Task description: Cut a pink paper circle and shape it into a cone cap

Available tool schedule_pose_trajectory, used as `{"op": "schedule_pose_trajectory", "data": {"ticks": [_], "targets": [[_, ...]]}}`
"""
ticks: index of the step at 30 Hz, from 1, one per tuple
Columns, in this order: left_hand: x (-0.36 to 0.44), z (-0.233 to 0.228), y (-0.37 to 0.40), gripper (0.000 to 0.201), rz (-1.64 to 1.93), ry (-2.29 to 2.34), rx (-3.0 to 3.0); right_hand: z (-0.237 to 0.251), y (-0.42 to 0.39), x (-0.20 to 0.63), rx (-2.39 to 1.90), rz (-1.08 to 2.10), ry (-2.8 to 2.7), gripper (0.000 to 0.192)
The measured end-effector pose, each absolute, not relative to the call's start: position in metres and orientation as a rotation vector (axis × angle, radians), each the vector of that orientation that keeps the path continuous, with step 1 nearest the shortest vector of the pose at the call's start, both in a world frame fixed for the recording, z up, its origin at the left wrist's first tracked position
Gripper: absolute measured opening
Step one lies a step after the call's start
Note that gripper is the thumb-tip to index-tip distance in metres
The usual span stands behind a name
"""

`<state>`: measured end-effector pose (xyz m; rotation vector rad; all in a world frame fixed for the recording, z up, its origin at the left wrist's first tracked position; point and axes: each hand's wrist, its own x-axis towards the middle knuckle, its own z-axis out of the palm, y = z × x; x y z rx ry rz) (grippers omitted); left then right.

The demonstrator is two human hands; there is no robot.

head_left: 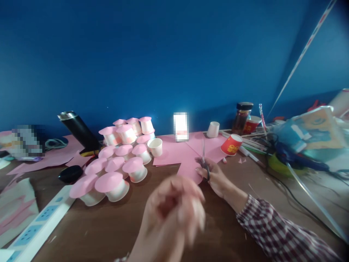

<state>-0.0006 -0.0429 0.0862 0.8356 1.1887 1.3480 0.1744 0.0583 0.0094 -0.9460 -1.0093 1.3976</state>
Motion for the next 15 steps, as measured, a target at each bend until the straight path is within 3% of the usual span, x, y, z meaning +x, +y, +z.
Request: {"op": "schedule_pose_trajectory", "data": {"ticks": [4, 10, 15], "targets": [[0.018, 0.062, 0.008, 0.038, 1.566, 1.076, 0.519, 0.005, 0.062, 0.171, -0.875, 1.347, -0.802, 0.039], [0.041, 0.031, 0.021, 0.036, 1.253, 0.789, 0.570, 0.006, 0.062, 0.165, -0.774, 1.351, -0.709, 0.027], [0.056, 0.025, 0.031, 0.038, 1.275, 0.794, 0.563, 0.007, 0.055, 0.157, -0.777, 1.376, -0.692, 0.032]]}}
